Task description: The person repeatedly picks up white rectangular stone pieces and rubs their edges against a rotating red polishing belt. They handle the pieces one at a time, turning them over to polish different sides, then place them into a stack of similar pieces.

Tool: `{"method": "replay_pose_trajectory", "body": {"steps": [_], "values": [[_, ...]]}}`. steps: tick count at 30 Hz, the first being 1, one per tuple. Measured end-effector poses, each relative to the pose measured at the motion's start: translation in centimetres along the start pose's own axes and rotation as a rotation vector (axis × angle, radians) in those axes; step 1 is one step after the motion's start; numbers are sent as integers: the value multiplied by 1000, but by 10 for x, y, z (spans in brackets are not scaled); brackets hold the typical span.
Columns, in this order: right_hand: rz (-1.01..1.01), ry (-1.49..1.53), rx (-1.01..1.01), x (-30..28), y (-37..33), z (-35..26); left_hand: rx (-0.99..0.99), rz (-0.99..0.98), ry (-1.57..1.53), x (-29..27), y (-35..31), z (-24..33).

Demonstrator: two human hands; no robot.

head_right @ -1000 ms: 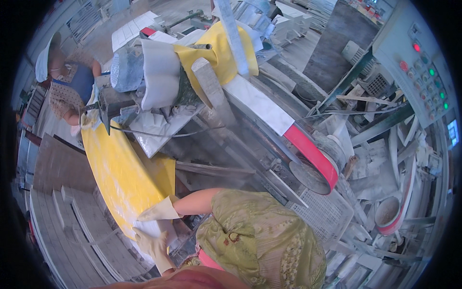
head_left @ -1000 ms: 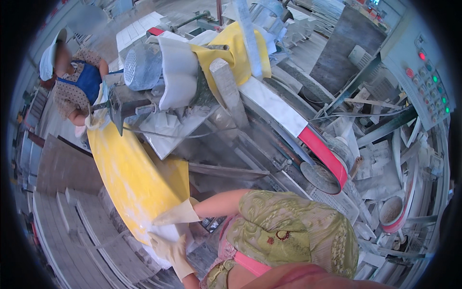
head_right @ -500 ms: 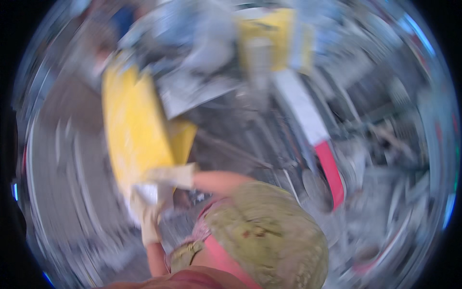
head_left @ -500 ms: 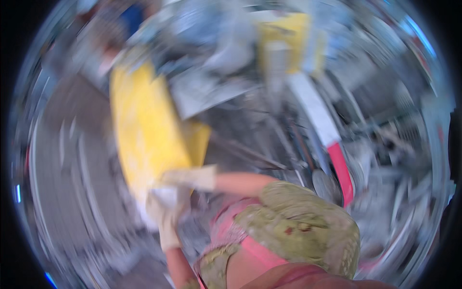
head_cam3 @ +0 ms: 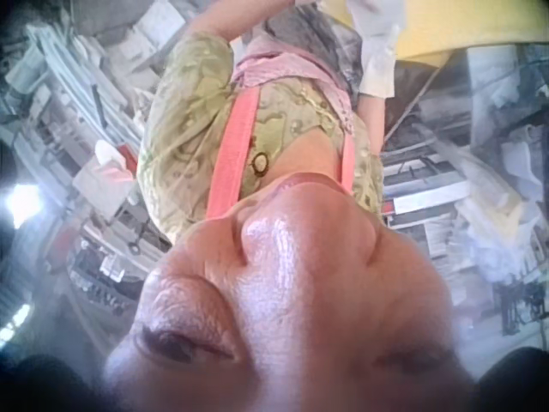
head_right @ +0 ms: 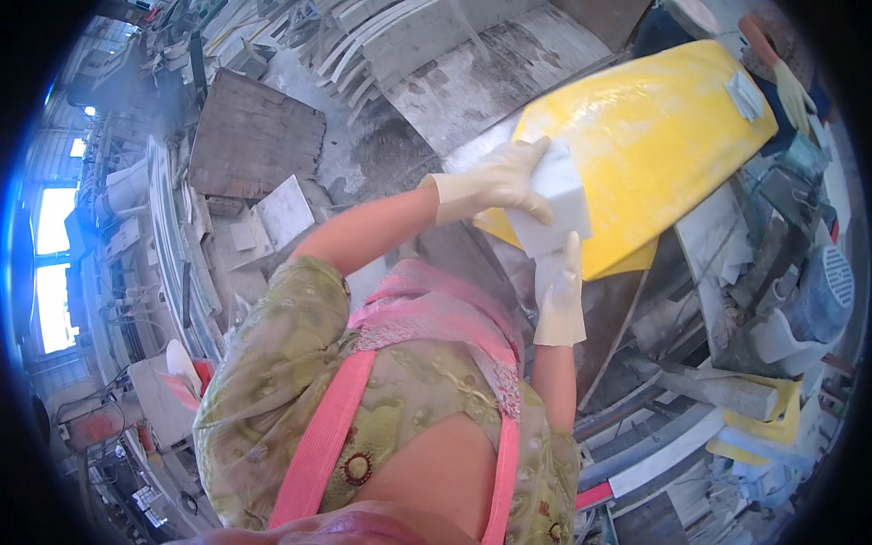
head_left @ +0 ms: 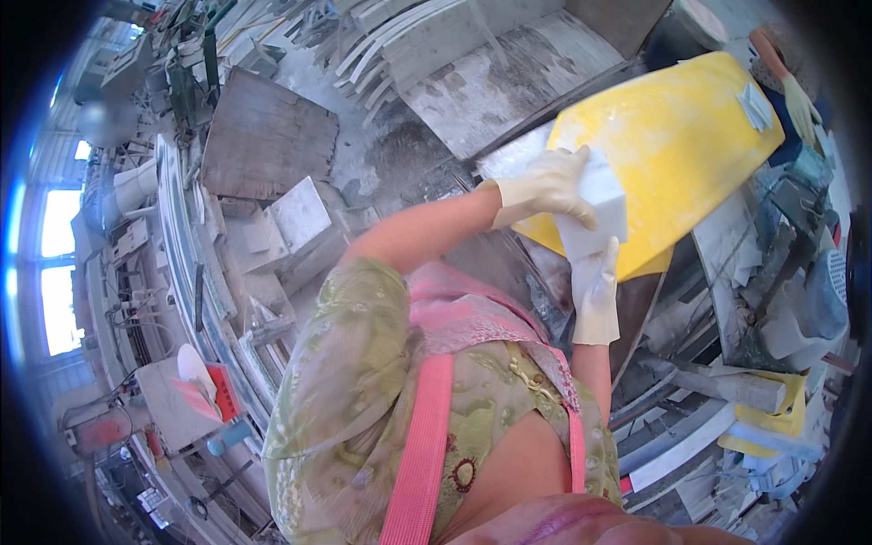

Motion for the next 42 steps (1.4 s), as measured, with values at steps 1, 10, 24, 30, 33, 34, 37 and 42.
{"method": "replay_pose_trajectory", "body": {"steps": [1, 10, 24, 30, 33, 34, 37, 42], "values": [[33, -129, -22, 11, 4, 4, 7, 2, -140, -4, -4, -12], [304, -602, -27, 166, 43, 67, 98, -55, -1529, -57, -47, -172], [-564, -280, 261, 312, 251, 256, -155, 475, -1682, -210, -92, -406], [-620, -269, 328, 346, 338, 319, -177, 468, -1626, -273, -60, -462], [-576, -221, 338, 375, 375, 327, -235, 379, -1564, -308, -19, -489], [-555, -204, 288, 389, 388, 319, -197, 352, -1542, -330, -2, -496], [-476, -249, 230, 419, 418, 289, -142, 260, -1606, -364, 39, -503], [-435, -298, 118, 455, 469, 250, -105, 163, -1433, -424, 106, -508]]}}
Point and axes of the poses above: each hand's wrist, its own y-axis towards the middle knuckle, its own x-axis out of the palm, z = x × y, the point moved 8 cm from there along y, towards the middle knuckle, and after that the axes turned 1 degree about x, right-handed, at the moved point
